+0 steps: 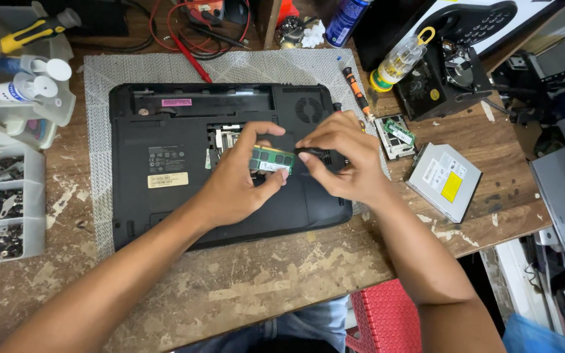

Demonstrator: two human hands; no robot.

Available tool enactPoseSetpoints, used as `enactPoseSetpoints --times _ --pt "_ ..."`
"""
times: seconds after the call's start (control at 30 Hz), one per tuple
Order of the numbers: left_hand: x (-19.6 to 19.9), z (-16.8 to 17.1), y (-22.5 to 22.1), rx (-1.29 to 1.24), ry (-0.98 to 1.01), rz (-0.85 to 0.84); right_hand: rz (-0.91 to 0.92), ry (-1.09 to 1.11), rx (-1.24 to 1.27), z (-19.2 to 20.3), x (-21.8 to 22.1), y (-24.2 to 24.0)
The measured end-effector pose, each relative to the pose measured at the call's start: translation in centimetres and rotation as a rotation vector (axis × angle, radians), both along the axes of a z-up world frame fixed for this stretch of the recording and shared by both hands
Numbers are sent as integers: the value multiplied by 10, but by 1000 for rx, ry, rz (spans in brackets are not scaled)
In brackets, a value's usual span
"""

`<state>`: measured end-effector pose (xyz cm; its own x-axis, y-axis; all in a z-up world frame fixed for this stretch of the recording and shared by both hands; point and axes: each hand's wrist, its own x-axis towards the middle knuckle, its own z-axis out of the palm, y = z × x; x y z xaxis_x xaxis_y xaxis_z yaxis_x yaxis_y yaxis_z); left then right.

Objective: The person holds a laptop RAM module and rubs its gold contact edge with an eraser, working along the contacts. They then align the module with the empty memory slot inside the opened laptop and press it into place, seating it at an angle in the slot.

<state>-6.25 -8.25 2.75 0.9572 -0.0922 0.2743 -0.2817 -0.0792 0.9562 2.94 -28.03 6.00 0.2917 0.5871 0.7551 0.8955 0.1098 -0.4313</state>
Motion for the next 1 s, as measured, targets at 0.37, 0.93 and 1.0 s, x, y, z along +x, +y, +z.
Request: enactPoseSetpoints --times 0.37,0.93,1.0 --pt "2 4 3 -17 -28 12 -23 -36 -37 -4 -5 1" --pt "2 7 4 10 -18 -36 64 -107 -135 2 -13 5" --pt "4 7 6 -43 25 -2 34 -159 -188 9 -9 -1"
